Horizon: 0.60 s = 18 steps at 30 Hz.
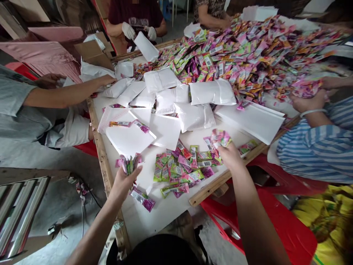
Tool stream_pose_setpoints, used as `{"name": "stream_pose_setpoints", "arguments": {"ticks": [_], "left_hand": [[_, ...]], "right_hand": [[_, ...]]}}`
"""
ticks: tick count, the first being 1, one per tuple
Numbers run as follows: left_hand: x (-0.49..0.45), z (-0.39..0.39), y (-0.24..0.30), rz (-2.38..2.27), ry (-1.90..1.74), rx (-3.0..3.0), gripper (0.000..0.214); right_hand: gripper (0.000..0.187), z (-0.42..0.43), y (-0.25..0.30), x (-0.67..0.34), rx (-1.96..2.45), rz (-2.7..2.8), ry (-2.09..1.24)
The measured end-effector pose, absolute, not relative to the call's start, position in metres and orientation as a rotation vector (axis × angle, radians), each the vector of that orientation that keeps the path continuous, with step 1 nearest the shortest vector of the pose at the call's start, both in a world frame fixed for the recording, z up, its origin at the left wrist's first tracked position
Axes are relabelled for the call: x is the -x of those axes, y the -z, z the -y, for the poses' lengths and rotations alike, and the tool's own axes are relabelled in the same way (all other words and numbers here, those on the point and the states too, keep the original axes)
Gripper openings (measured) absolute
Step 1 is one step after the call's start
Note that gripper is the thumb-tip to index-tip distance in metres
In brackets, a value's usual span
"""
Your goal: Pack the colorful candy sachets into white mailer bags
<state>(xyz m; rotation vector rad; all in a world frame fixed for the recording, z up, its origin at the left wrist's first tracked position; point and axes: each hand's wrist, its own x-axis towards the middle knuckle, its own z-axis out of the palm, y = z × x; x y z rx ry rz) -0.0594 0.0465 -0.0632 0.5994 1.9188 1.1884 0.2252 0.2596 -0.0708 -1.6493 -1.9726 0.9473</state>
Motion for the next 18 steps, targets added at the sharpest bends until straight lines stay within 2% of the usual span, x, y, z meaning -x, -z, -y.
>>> {"name": "stream_pose_setpoints", "arguments": {"ticks": [2, 4, 9, 11, 14, 18], "left_hand": [[0.038, -0.046, 0.060, -1.955, -0.937, -0.847, 0.032], [0.007, -0.050, 0.061, -1.899, -0.634, -1.169, 0.032], [-0.028, -0.050, 0.082, -1.880, -0.192, -1.668, 0.024], [-0.016, -0.042, 0.083, -1.897, -0.155, -1.673, 0.023], [0.005, -0.037, 0.075, -1.966, -0.219, -1.571, 0.030], [0.009, -0.073, 0.066, -2.101, -0.330, -1.526, 0.042]], "right_hand": [[0.045, -0.247, 0.071, -0.200, 1.631, 2.048, -1.143], [0.049, -0.239, 0.073, -0.167, 1.632, 2.206, -1.125], [0.019, -0.246, 0.083, -0.135, 1.672, 2.535, -0.681], [0.014, -0.253, 0.083, -0.152, 1.672, 2.588, -0.636], [0.014, -0.256, 0.080, -0.180, 1.693, 2.548, -0.617], [0.013, -0.245, 0.080, -0.177, 1.649, 2.494, -0.620]]}}
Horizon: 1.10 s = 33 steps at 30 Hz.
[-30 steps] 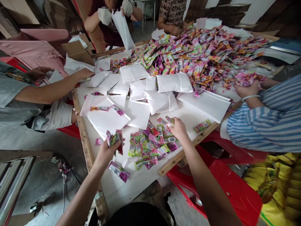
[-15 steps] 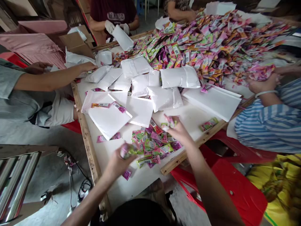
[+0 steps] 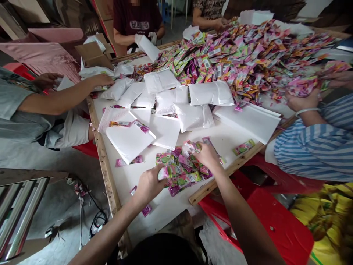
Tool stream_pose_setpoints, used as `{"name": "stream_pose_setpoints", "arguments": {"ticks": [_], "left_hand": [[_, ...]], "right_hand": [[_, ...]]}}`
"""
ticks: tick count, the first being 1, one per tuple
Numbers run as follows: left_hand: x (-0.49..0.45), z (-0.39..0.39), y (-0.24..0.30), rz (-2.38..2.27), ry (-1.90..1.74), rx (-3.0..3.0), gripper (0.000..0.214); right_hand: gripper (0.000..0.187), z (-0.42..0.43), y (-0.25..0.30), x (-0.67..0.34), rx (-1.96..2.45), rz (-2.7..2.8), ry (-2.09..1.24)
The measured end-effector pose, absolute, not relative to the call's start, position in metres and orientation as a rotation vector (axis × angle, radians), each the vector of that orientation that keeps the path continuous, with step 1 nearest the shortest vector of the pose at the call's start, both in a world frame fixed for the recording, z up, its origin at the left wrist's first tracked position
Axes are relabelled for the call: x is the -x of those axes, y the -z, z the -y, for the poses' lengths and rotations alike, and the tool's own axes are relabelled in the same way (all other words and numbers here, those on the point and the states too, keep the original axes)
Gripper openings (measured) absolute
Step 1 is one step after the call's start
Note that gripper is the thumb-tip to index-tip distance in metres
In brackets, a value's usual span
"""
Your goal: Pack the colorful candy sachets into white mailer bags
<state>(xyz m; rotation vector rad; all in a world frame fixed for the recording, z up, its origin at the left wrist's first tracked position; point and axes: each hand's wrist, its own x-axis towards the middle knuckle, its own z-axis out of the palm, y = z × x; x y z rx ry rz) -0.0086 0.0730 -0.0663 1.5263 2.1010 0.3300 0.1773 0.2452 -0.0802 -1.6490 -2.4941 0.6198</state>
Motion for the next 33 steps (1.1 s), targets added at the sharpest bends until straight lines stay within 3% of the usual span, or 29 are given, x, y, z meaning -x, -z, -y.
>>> {"name": "stream_pose_setpoints", "arguments": {"ticks": [4, 8, 11, 14, 17, 21, 24, 28, 33], "left_hand": [[0.002, -0.119, 0.067, -2.099, -0.217, -1.618, 0.050], [0.018, -0.125, 0.066, -2.060, -0.150, -1.644, 0.043], [0.031, -0.127, 0.070, -2.072, -0.220, -1.540, 0.042], [0.038, -0.144, 0.074, -2.067, -0.270, -1.506, 0.060], [0.044, -0.170, 0.072, -2.121, -0.382, -1.556, 0.063], [0.063, -0.204, 0.060, -2.229, -0.664, -1.501, 0.074], [0.077, -0.228, 0.056, -2.234, -0.793, -1.437, 0.063], [0.081, -0.254, 0.067, -2.306, -0.589, -1.512, 0.037], [0.069, -0.265, 0.088, -2.351, -0.487, -1.581, 0.044]], "right_hand": [[0.017, -0.239, 0.081, -0.166, 1.603, 2.558, -0.691], [0.015, -0.243, 0.077, -0.184, 1.668, 2.507, -0.713], [0.019, -0.244, 0.076, -0.186, 1.584, 2.437, -0.827], [0.027, -0.249, 0.080, -0.168, 1.403, 2.425, -0.899], [0.033, -0.264, 0.081, -0.149, 1.242, 2.419, -0.897], [0.029, -0.292, 0.080, -0.140, 1.115, 2.376, -0.822], [0.028, -0.309, 0.081, -0.135, 1.112, 2.396, -0.825], [0.031, -0.323, 0.085, -0.117, 1.230, 2.454, -0.829], [0.032, -0.339, 0.091, -0.096, 1.342, 2.526, -0.869]]}}
